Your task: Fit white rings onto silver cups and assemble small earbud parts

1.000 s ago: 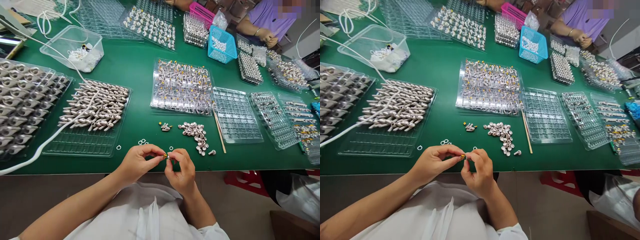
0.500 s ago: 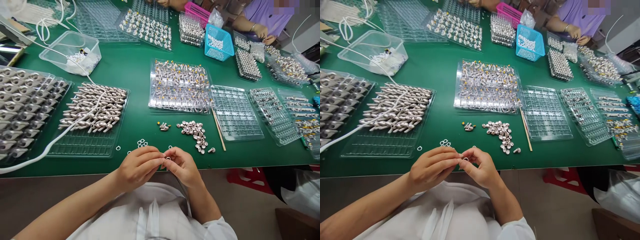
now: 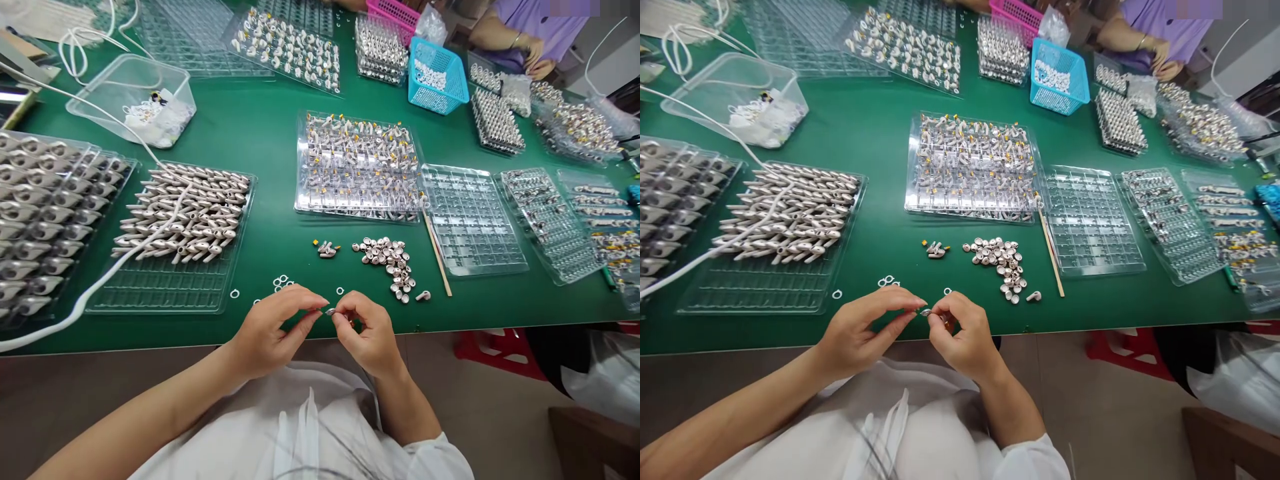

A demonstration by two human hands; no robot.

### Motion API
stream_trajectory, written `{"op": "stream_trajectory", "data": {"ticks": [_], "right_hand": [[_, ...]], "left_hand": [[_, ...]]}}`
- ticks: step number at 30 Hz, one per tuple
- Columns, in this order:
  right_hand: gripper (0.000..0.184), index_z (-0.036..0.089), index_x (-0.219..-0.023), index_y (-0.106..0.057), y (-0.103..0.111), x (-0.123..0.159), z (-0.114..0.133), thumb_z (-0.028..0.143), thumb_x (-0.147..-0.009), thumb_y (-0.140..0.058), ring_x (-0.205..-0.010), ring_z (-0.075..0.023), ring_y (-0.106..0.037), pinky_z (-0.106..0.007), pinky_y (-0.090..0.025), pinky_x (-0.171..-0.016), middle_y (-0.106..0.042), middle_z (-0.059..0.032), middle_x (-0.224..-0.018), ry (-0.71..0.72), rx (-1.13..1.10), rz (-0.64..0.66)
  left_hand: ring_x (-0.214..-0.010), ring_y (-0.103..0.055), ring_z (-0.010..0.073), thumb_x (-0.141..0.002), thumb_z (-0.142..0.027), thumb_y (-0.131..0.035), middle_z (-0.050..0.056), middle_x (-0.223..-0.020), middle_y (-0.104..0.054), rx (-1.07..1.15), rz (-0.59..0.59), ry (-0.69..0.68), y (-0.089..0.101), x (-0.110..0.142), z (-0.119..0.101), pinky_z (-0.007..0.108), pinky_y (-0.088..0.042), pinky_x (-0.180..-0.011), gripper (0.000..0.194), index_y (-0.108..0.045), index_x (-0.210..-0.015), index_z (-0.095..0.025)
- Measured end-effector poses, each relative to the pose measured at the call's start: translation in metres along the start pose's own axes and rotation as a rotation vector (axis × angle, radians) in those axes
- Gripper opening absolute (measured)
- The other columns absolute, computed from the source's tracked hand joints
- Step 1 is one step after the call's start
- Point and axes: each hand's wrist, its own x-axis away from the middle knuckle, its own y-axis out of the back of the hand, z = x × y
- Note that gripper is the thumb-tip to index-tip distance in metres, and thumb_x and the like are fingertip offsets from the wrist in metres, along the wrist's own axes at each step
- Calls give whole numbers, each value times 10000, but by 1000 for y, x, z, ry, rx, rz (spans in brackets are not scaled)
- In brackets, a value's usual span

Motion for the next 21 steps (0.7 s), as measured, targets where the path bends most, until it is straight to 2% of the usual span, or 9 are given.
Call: {"op": "stream_trajectory", "data": {"ticks": [3, 7, 15, 21], "right_hand": [[93, 208, -788, -568, 1, 0, 4, 141, -847, -543, -612, -106, -492, -232, -423, -547, -538, 19, -710, 111, 132, -41], [95, 210, -783, -555, 0, 0, 4, 143, -849, -535, -599, -108, -483, -236, -415, -540, -534, 21, -704, 132, 172, -32], [98, 203, -765, -552, -3, 3, -2, 135, -835, -551, -615, -107, -499, -235, -414, -566, -555, 20, -712, 79, 106, -37], [99, 198, -737, -560, 1, 4, -5, 163, -829, -567, -594, -100, -459, -233, -380, -549, -545, 25, -687, -55, -43, 58]], "left_hand": [[-786, -681, 160, -886, -98, -604, 60, -858, -734, 72, 54, 100, 2, -2, -2, 284, -563, -748, 124, -687, -951, -163], [-715, -645, 149, -877, -109, -587, 46, -787, -710, 65, 55, 142, 0, -3, -3, 276, -534, -694, 105, -679, -863, -157], [-685, -598, 127, -886, -112, -548, 22, -744, -666, 66, 105, 189, -1, -3, -4, 245, -493, -665, 130, -643, -809, -157], [-695, -552, 130, -911, -117, -502, 29, -737, -635, 93, 189, 212, 1, -3, -7, 249, -458, -668, 162, -628, -814, -146]]}}
